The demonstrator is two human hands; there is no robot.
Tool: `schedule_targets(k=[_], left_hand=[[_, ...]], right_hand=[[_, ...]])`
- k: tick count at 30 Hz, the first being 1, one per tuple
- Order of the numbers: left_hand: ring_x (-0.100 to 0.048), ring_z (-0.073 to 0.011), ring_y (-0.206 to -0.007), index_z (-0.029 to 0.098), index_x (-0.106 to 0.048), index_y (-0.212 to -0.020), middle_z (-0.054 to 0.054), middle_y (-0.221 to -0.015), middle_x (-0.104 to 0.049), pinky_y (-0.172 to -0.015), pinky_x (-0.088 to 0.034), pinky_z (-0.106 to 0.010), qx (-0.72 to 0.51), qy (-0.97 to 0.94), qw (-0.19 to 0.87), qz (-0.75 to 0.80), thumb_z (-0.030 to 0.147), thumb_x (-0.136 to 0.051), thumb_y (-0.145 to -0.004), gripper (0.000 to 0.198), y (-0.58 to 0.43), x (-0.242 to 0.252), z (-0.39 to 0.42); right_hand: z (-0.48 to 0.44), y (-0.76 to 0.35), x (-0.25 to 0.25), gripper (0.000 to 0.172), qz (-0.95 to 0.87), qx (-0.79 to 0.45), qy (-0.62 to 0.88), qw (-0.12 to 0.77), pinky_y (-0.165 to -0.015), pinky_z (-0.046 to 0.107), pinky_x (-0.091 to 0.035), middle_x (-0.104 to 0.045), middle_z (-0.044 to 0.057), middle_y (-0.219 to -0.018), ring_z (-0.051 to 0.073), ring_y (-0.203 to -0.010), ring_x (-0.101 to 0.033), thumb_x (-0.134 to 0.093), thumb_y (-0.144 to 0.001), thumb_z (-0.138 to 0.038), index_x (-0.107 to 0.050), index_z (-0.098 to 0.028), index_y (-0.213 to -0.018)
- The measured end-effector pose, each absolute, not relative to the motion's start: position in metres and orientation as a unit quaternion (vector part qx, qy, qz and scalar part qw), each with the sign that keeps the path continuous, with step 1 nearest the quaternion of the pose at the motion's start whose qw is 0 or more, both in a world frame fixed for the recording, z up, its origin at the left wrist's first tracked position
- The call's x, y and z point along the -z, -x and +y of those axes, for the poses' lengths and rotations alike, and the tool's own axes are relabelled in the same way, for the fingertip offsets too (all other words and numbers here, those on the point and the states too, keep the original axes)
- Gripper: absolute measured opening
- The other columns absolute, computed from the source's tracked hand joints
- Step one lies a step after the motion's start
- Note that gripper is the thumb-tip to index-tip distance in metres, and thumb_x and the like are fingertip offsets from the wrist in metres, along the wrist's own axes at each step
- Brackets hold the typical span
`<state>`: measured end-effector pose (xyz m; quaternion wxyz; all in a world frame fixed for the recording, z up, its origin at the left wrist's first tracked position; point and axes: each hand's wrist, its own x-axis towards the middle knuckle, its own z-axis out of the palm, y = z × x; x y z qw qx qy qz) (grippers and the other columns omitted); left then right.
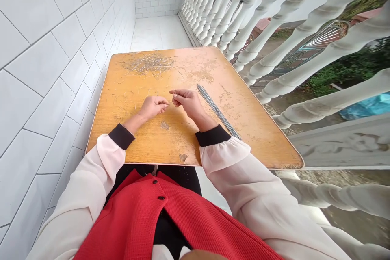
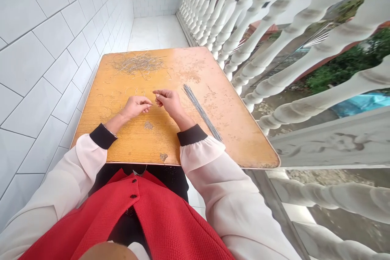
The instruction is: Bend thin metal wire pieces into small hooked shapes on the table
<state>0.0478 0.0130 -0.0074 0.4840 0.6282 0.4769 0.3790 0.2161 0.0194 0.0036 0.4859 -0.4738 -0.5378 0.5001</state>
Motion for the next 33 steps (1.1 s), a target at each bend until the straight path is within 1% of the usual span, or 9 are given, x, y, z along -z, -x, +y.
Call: schedule_targets(k=[5,8,11,15,17,19,24,29,33], left_hand=[[-0.059,-0.0063,-0.052,0.011,-0.074,-0.079,0.003,-0.057,-0.064,-0.058,-0.045,-0.020,-0.362,-0.621,0.531,0.449,-0.002,-0.068,-0.081,0.014,-0.040,0.006,0.017],[-0.066,-0.0081,-0.062,0.010,-0.073,-0.087,-0.001,-0.069,-0.071,-0.064,-0.049,-0.022,-0.382,-0.571,0.577,0.442,0.011,-0.070,-0.090,0.004,-0.033,0.002,0.018],[-0.069,-0.0086,-0.066,0.011,-0.070,-0.090,-0.004,-0.077,-0.074,-0.066,-0.051,-0.021,-0.434,-0.505,0.596,0.449,0.031,-0.066,-0.098,0.022,-0.027,-0.003,0.020],[-0.068,-0.0082,-0.066,0.013,-0.067,-0.100,-0.005,-0.081,-0.076,-0.065,-0.051,-0.019,-0.507,-0.433,0.590,0.455,0.053,-0.067,-0.095,0.040,-0.022,-0.009,0.025],[-0.068,-0.0078,-0.066,0.014,-0.066,-0.103,-0.004,-0.082,-0.076,-0.064,-0.051,-0.018,-0.529,-0.412,0.579,0.463,0.058,-0.066,-0.094,0.045,-0.021,-0.012,0.027],[-0.068,-0.0065,-0.064,0.015,-0.066,-0.102,-0.003,-0.081,-0.075,-0.062,-0.050,-0.017,-0.545,-0.403,0.565,0.471,0.055,-0.067,-0.095,0.041,-0.020,-0.015,0.029],[-0.062,-0.0021,-0.055,0.014,-0.065,-0.092,0.003,-0.069,-0.070,-0.055,-0.043,-0.013,-0.562,-0.399,0.548,0.475,0.023,-0.066,-0.099,0.011,-0.019,-0.022,0.029],[-0.061,-0.0018,-0.052,0.014,-0.065,-0.084,0.004,-0.064,-0.067,-0.055,-0.043,-0.013,-0.545,-0.409,0.548,0.485,0.016,-0.064,-0.099,0.014,-0.026,-0.023,0.025],[-0.062,-0.0029,-0.052,0.014,-0.065,-0.081,0.004,-0.063,-0.066,-0.055,-0.043,-0.014,-0.527,-0.435,0.542,0.489,0.013,-0.060,-0.099,0.019,-0.038,-0.023,0.021]], right_hand=[[0.022,-0.221,0.002,0.016,-0.563,-0.499,0.453,0.478,-0.053,0.022,-0.044,-0.059,-0.005,-0.055,0.008,-0.052,-0.051,-0.067,-0.078,-0.011,-0.075,-0.015,-0.091],[0.023,-0.223,0.003,0.015,-0.558,-0.506,0.444,0.485,-0.055,0.023,-0.046,-0.062,-0.003,-0.061,0.008,-0.054,-0.053,-0.070,-0.077,-0.015,-0.074,-0.016,-0.092],[0.022,-0.222,0.003,0.015,-0.554,-0.518,0.444,0.478,-0.056,0.024,-0.046,-0.064,-0.002,-0.064,0.009,-0.055,-0.054,-0.071,-0.076,-0.015,-0.075,-0.016,-0.090],[0.020,-0.220,0.002,0.013,-0.568,-0.530,0.445,0.446,-0.058,0.025,-0.048,-0.064,-0.001,-0.064,0.010,-0.056,-0.055,-0.073,-0.077,-0.015,-0.076,-0.016,-0.089],[0.019,-0.219,0.001,0.012,-0.581,-0.533,0.448,0.422,-0.059,0.025,-0.049,-0.065,-0.001,-0.065,0.010,-0.058,-0.056,-0.075,-0.077,-0.015,-0.077,-0.016,-0.089],[0.019,-0.219,0.001,0.011,-0.594,-0.531,0.457,0.395,-0.060,0.026,-0.049,-0.066,0.000,-0.066,0.010,-0.058,-0.057,-0.076,-0.077,-0.014,-0.077,-0.016,-0.088],[0.017,-0.219,0.000,0.009,-0.613,-0.522,0.477,0.353,-0.062,0.026,-0.049,-0.067,0.000,-0.064,0.010,-0.057,-0.056,-0.076,-0.076,-0.012,-0.078,-0.017,-0.083],[0.012,-0.218,-0.003,0.020,-0.656,-0.473,0.466,0.359,-0.079,0.032,-0.054,-0.077,0.004,-0.086,0.017,-0.079,-0.066,-0.086,-0.073,-0.028,-0.081,-0.020,-0.091],[0.009,-0.214,-0.003,0.027,-0.657,-0.457,0.446,0.400,-0.075,0.031,-0.053,-0.075,0.004,-0.084,0.016,-0.076,-0.065,-0.082,-0.080,-0.032,-0.079,-0.018,-0.102]])
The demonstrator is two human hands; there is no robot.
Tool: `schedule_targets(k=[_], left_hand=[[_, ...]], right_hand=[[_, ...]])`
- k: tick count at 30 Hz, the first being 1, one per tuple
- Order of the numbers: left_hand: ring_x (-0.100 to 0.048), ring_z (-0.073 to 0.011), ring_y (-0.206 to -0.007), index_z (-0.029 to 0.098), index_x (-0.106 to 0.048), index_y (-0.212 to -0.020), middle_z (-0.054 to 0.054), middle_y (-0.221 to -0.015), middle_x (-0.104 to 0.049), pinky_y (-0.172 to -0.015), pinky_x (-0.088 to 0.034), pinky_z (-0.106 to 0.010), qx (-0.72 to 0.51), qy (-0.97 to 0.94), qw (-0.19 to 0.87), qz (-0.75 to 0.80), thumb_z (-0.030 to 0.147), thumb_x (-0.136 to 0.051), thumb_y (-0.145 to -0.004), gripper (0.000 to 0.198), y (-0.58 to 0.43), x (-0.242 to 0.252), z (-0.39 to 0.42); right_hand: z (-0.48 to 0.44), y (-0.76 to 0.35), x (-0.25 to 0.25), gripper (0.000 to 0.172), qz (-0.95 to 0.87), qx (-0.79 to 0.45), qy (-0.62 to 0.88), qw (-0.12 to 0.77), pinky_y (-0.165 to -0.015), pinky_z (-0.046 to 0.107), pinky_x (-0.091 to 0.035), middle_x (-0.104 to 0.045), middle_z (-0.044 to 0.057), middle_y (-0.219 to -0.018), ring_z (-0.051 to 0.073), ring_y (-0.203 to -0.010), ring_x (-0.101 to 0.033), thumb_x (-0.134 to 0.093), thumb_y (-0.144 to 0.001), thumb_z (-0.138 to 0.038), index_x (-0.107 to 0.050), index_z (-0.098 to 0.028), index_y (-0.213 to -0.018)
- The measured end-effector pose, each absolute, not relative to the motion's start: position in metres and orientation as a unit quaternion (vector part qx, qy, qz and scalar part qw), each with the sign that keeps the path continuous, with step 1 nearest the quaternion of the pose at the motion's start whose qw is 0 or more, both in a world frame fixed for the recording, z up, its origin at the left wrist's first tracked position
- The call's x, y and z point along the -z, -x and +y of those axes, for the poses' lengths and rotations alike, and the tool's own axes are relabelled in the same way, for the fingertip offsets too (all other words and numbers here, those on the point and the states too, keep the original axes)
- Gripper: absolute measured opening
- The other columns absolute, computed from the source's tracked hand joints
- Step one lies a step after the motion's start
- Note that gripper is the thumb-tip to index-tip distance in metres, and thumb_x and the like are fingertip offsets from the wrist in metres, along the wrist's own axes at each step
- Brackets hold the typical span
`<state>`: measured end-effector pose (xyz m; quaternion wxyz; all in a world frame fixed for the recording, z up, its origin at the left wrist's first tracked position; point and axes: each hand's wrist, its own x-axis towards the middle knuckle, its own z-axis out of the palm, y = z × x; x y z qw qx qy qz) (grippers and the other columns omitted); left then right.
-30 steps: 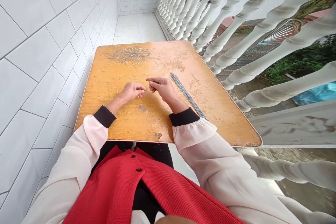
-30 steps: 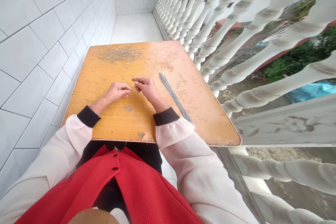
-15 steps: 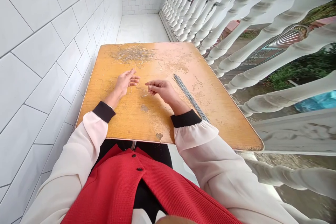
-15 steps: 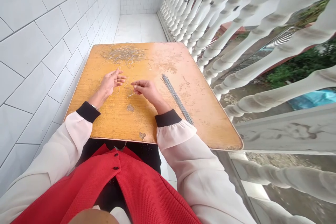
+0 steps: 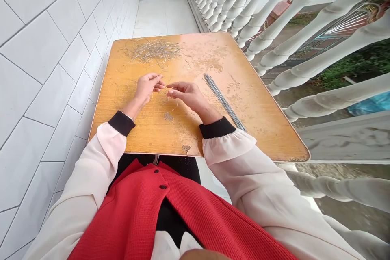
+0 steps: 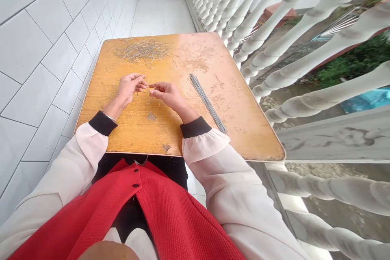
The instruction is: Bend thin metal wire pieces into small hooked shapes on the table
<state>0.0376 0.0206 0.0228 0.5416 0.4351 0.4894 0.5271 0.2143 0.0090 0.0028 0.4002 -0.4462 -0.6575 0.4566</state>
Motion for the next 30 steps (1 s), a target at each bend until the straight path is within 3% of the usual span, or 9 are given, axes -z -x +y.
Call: schedule_targets(k=[5,9,15,25,30], left_hand=[[-0.062,-0.0031,-0.051,0.015,-0.064,-0.078,0.005,-0.061,-0.065,-0.054,-0.042,-0.014,-0.513,-0.455,0.526,0.504,0.013,-0.062,-0.098,0.020,-0.049,-0.024,0.015],[-0.061,-0.0031,-0.051,0.015,-0.063,-0.077,0.005,-0.060,-0.065,-0.054,-0.043,-0.014,-0.506,-0.461,0.522,0.509,0.011,-0.059,-0.098,0.021,-0.052,-0.023,0.014],[-0.060,-0.0027,-0.051,0.016,-0.062,-0.077,0.005,-0.060,-0.064,-0.054,-0.043,-0.013,-0.508,-0.464,0.513,0.513,0.012,-0.060,-0.098,0.021,-0.052,-0.024,0.011],[-0.064,-0.0038,-0.055,0.016,-0.063,-0.078,0.003,-0.065,-0.068,-0.060,-0.047,-0.014,-0.501,-0.452,0.537,0.506,0.019,-0.066,-0.097,0.019,-0.055,-0.022,0.008],[-0.064,-0.0038,-0.057,0.015,-0.064,-0.082,0.003,-0.065,-0.068,-0.061,-0.048,-0.014,-0.498,-0.452,0.537,0.509,0.018,-0.062,-0.099,0.017,-0.056,-0.023,0.007]], right_hand=[[0.007,-0.209,-0.005,0.010,-0.666,-0.423,0.462,0.404,-0.060,0.026,-0.047,-0.066,0.001,-0.066,0.011,-0.059,-0.055,-0.079,-0.083,-0.026,-0.075,-0.016,-0.085],[0.007,-0.204,-0.006,0.022,-0.648,-0.427,0.470,0.421,-0.056,0.024,-0.048,-0.063,0.000,-0.060,0.009,-0.054,-0.053,-0.075,-0.089,-0.025,-0.065,-0.017,-0.070],[0.012,-0.201,-0.002,0.025,-0.569,-0.432,0.494,0.495,-0.047,0.018,-0.041,-0.058,-0.004,-0.060,0.007,-0.048,-0.049,-0.066,-0.093,-0.016,-0.056,-0.020,-0.071],[0.010,-0.195,0.007,0.030,-0.527,-0.460,0.498,0.513,-0.060,0.023,-0.049,-0.058,-0.001,-0.070,0.010,-0.058,-0.051,-0.066,-0.096,-0.042,-0.053,-0.023,-0.076],[0.011,-0.196,0.009,0.032,-0.497,-0.462,0.496,0.541,-0.061,0.022,-0.049,-0.057,-0.001,-0.073,0.010,-0.060,-0.051,-0.065,-0.097,-0.043,-0.051,-0.023,-0.077]])
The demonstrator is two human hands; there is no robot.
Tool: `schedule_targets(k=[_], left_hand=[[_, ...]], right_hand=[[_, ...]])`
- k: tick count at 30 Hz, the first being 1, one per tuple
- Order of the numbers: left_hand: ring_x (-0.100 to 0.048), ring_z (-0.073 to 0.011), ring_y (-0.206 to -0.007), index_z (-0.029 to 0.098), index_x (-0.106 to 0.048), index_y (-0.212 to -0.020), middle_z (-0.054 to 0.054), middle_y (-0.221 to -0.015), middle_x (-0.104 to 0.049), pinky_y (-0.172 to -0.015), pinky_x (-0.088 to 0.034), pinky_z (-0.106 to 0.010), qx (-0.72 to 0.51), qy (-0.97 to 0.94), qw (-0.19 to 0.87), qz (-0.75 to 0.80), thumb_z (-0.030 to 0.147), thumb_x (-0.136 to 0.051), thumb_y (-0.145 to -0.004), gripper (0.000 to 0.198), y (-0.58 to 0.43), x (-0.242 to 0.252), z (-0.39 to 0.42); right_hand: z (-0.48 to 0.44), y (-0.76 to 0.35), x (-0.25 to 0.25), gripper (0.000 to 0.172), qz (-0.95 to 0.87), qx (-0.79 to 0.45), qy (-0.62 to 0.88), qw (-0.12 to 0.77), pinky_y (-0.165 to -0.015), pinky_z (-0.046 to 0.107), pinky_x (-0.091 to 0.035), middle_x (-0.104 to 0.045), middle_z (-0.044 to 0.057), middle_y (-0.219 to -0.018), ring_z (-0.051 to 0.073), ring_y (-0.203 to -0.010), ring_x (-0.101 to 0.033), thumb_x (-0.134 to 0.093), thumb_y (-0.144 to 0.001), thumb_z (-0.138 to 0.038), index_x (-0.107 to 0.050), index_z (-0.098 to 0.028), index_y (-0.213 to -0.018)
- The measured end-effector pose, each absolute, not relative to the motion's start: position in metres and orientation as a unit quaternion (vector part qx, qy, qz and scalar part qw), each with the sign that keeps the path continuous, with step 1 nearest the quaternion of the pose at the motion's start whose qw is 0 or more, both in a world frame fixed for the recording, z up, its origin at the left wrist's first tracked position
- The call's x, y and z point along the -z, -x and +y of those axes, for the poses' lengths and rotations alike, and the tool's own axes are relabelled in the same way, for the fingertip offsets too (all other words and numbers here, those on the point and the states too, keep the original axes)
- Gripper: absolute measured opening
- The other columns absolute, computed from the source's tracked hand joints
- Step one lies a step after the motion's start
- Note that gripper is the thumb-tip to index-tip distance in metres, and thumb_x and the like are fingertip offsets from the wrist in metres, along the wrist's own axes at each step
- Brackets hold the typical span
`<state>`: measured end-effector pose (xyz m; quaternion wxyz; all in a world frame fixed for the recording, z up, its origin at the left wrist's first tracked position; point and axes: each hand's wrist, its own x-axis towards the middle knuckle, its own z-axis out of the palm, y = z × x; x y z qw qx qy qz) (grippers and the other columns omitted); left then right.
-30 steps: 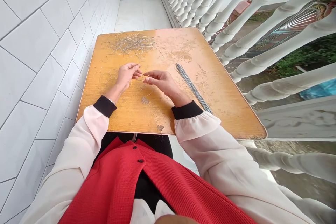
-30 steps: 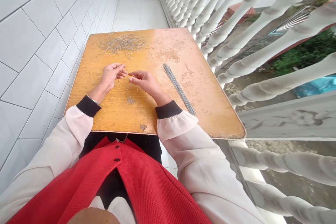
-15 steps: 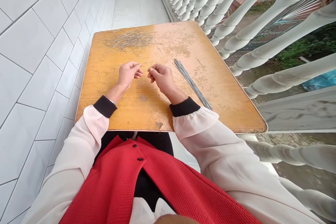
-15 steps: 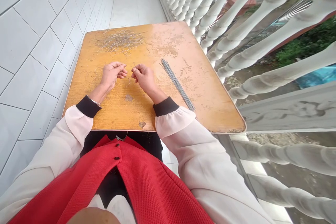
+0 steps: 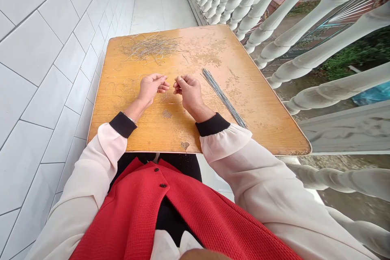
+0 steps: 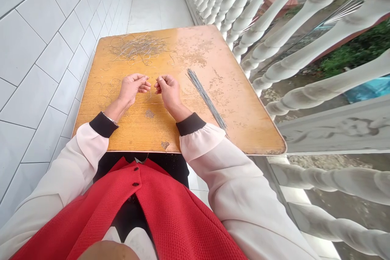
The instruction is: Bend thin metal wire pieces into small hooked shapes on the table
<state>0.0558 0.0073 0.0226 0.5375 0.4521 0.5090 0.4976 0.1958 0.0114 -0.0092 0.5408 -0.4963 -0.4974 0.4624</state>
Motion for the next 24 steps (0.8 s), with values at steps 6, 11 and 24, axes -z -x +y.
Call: schedule_targets(k=[6,11,24], left_hand=[[-0.066,-0.0042,-0.058,0.015,-0.065,-0.084,0.002,-0.069,-0.070,-0.062,-0.049,-0.015,-0.499,-0.452,0.545,0.499,0.022,-0.065,-0.098,0.016,-0.058,-0.020,0.007],[-0.070,-0.0049,-0.065,0.015,-0.066,-0.089,0.000,-0.076,-0.074,-0.064,-0.050,-0.014,-0.503,-0.446,0.538,0.509,0.026,-0.064,-0.100,0.015,-0.053,-0.018,0.012],[-0.067,-0.0058,-0.060,0.016,-0.066,-0.087,0.001,-0.071,-0.071,-0.063,-0.048,-0.017,-0.505,-0.433,0.520,0.536,0.027,-0.069,-0.096,0.015,-0.042,-0.025,0.021]], right_hand=[[0.011,-0.195,0.009,0.027,-0.458,-0.479,0.495,0.562,-0.062,0.020,-0.051,-0.056,-0.002,-0.071,0.009,-0.061,-0.052,-0.061,-0.100,-0.029,-0.051,-0.022,-0.075],[0.008,-0.195,0.007,0.025,-0.489,-0.492,0.497,0.521,-0.071,0.023,-0.054,-0.065,0.001,-0.077,0.010,-0.068,-0.060,-0.063,-0.098,-0.035,-0.057,-0.021,-0.078],[0.008,-0.204,0.006,0.006,-0.573,-0.489,0.485,0.444,-0.076,0.031,-0.050,-0.075,0.004,-0.078,0.014,-0.069,-0.061,-0.077,-0.076,-0.023,-0.076,-0.019,-0.072]])
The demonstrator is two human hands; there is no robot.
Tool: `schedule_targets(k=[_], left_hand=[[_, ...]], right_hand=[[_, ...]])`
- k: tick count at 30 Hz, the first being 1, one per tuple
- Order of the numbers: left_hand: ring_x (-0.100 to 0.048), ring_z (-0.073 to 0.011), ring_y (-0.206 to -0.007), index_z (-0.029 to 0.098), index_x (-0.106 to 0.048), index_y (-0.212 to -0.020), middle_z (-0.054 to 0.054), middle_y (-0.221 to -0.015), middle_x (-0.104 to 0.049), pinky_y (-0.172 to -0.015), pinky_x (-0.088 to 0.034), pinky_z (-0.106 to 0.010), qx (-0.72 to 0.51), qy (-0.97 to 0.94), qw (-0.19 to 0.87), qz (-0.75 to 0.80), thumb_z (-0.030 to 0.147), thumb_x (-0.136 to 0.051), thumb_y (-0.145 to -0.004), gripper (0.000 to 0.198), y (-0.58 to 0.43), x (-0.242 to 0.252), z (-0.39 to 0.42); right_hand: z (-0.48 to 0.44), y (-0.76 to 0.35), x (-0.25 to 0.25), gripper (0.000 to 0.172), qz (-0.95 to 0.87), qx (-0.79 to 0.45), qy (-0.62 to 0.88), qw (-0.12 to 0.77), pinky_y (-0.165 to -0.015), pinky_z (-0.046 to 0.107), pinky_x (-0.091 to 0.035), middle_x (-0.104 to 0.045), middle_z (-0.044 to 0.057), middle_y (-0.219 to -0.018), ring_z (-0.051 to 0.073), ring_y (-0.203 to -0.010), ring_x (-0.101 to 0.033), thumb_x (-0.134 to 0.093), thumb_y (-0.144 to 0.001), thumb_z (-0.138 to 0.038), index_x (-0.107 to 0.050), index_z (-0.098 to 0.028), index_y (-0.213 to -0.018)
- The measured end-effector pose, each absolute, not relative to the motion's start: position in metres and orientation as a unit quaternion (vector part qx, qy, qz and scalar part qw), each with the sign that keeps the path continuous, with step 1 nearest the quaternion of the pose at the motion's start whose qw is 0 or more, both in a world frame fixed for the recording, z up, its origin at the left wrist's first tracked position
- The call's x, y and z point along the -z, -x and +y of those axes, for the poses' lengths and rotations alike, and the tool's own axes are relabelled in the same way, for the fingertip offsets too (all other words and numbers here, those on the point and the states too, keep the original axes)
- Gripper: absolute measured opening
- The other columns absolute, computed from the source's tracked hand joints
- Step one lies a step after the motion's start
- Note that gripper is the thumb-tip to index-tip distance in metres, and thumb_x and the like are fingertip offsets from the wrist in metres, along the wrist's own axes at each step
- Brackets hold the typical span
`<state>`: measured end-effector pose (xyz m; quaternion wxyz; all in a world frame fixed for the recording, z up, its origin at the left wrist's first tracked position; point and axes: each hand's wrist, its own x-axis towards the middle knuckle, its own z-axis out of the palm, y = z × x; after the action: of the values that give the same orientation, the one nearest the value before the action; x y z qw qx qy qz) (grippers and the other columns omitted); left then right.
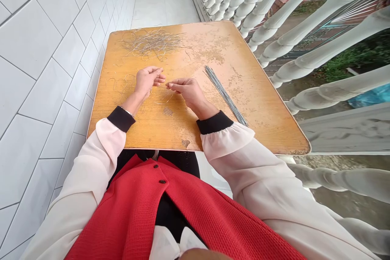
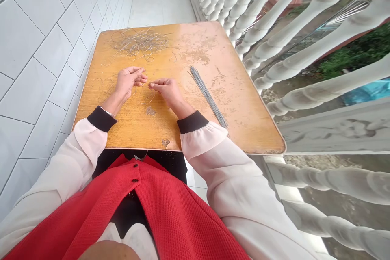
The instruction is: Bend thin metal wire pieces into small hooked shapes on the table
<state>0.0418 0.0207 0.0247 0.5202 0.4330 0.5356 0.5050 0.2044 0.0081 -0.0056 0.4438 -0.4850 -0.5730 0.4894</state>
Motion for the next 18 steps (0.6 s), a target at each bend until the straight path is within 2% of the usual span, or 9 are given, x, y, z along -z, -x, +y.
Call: schedule_targets(k=[3,8,13,18], left_hand=[[-0.066,-0.0056,-0.060,0.015,-0.066,-0.089,0.001,-0.070,-0.070,-0.062,-0.047,-0.016,-0.501,-0.439,0.518,0.537,0.026,-0.064,-0.099,0.015,-0.044,-0.026,0.020],[-0.070,-0.0071,-0.069,0.018,-0.067,-0.100,-0.002,-0.081,-0.073,-0.061,-0.046,-0.014,-0.528,-0.424,0.498,0.542,0.036,-0.065,-0.100,0.019,-0.040,-0.023,0.023],[-0.071,-0.0089,-0.072,0.018,-0.068,-0.100,-0.004,-0.090,-0.074,-0.064,-0.049,-0.018,-0.535,-0.422,0.482,0.550,0.038,-0.066,-0.098,0.020,-0.033,-0.019,0.026],[-0.069,-0.0074,-0.071,0.017,-0.067,-0.098,-0.003,-0.087,-0.073,-0.062,-0.048,-0.016,-0.528,-0.429,0.483,0.551,0.030,-0.061,-0.101,0.015,-0.030,-0.020,0.025]], right_hand=[[0.008,-0.207,0.003,0.007,-0.569,-0.490,0.494,0.438,-0.071,0.030,-0.049,-0.074,0.004,-0.075,0.013,-0.065,-0.059,-0.080,-0.073,-0.023,-0.075,-0.018,-0.071],[0.013,-0.212,-0.001,0.009,-0.531,-0.490,0.531,0.443,-0.053,0.026,-0.036,-0.066,0.003,-0.064,0.009,-0.053,-0.044,-0.079,-0.073,-0.020,-0.072,-0.017,-0.068],[0.024,-0.220,0.003,0.014,-0.529,-0.445,0.576,0.437,-0.056,0.027,-0.040,-0.062,0.002,-0.061,0.009,-0.053,-0.045,-0.079,-0.073,-0.015,-0.068,-0.017,-0.065],[0.039,-0.232,0.017,0.011,-0.567,-0.352,0.627,0.403,-0.058,0.030,-0.045,-0.060,0.001,-0.055,0.012,-0.051,-0.048,-0.073,-0.072,-0.012,-0.069,-0.017,-0.063]])
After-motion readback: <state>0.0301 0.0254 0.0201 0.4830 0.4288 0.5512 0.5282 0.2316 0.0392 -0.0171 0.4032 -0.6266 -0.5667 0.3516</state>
